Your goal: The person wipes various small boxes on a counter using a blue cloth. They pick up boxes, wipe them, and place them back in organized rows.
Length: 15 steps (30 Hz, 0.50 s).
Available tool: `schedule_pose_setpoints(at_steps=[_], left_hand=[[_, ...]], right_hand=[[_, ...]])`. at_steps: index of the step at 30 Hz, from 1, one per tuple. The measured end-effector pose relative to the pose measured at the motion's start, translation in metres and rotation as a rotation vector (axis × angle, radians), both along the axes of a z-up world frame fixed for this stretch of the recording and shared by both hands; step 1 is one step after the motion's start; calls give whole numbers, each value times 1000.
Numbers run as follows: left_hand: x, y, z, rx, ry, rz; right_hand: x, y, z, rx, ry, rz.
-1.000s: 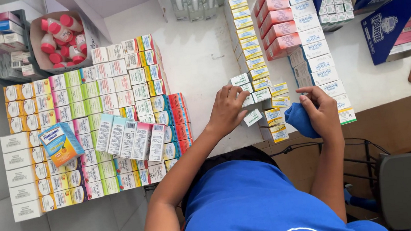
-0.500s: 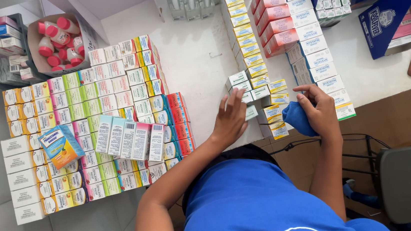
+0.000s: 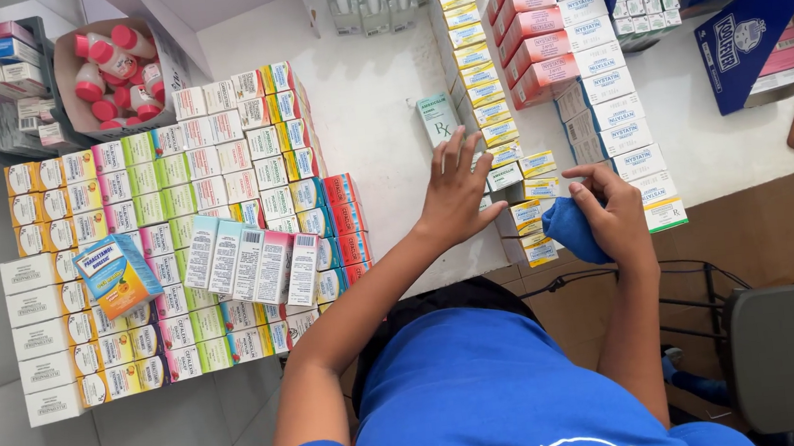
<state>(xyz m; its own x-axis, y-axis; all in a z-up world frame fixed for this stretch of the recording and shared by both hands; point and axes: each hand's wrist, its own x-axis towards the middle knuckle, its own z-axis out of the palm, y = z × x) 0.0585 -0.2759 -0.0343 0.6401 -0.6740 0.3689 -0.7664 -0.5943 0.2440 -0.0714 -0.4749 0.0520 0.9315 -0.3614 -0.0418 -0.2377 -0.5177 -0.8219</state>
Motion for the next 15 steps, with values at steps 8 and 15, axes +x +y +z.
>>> schedule_pose_setpoints(at_steps=[8,15], left_hand=[[-10,-37,-13,158,-183,42],[-9,-51,-40,64,-235,34]], right_hand=[[-1,6,6,-8,5,-2],[-7,2,-2,-5,2,-18]])
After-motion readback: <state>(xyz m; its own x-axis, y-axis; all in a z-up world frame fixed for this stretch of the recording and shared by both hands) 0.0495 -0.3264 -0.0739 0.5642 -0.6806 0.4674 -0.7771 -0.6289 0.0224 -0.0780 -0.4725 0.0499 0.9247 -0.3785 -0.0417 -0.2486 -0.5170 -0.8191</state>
